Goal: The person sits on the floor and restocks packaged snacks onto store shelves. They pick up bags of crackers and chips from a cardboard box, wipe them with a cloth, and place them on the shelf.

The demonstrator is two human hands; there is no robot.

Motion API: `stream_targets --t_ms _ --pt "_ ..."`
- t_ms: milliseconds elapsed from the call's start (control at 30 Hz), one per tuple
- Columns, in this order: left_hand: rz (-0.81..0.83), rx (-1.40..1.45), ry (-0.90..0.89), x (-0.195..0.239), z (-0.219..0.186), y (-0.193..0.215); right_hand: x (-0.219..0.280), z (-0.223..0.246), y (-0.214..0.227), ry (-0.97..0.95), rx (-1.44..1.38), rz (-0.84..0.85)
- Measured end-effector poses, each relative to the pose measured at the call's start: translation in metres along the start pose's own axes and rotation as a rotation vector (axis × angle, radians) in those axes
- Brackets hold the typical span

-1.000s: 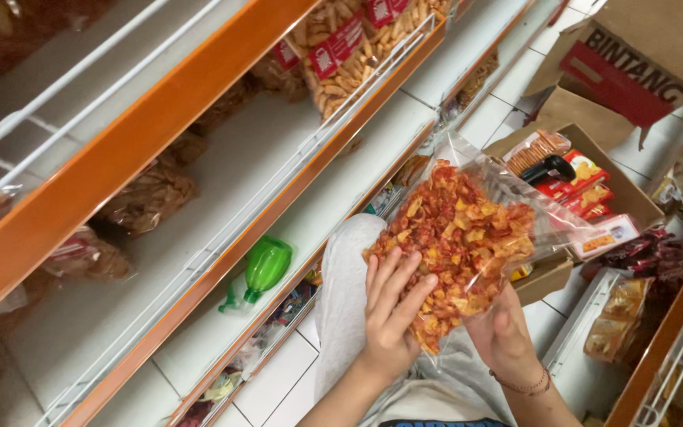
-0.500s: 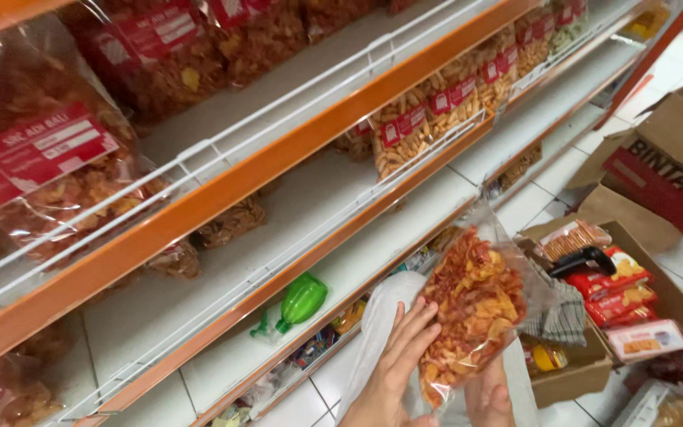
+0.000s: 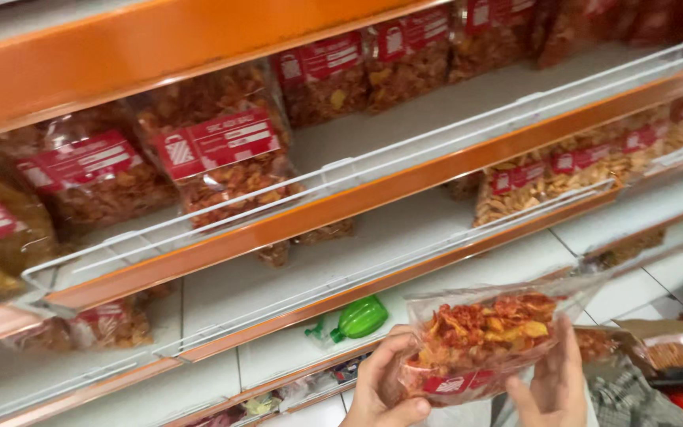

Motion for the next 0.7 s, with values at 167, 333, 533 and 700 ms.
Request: stream_targets --t_ms 167,333,533,700 --pt "0.133 -0.667 -0.086 -0.028 -0.074 0.009 -0.035 -0.033 -0.023 -0.137 -0.190 0.182" --pt "0.065 -1.296 -0.486 -0.074 -0.152 -0.005 -0.115 0.074 -0.085 0.435 0.026 0.776" --pt "-0.084 -1.136 -0.963 -0.133 -0.206 -0.008 -0.180 0.164 -0.140 0.471 -0.234 0.674" --pt "-0.061 -1.366 -0.942 -0.180 -0.220 -0.017 -0.207 0.193 -0.178 0.492 -0.245 0.161"
Point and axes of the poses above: each hand's wrist, its own x-axis away from the middle knuckle, its own y-axis out of the back of the hand, z = x × y, the point moved 10 cm from there along -x, towards the middle knuckle, and after that the axes turned 14 degrees about -y, right-handed, at the moved point
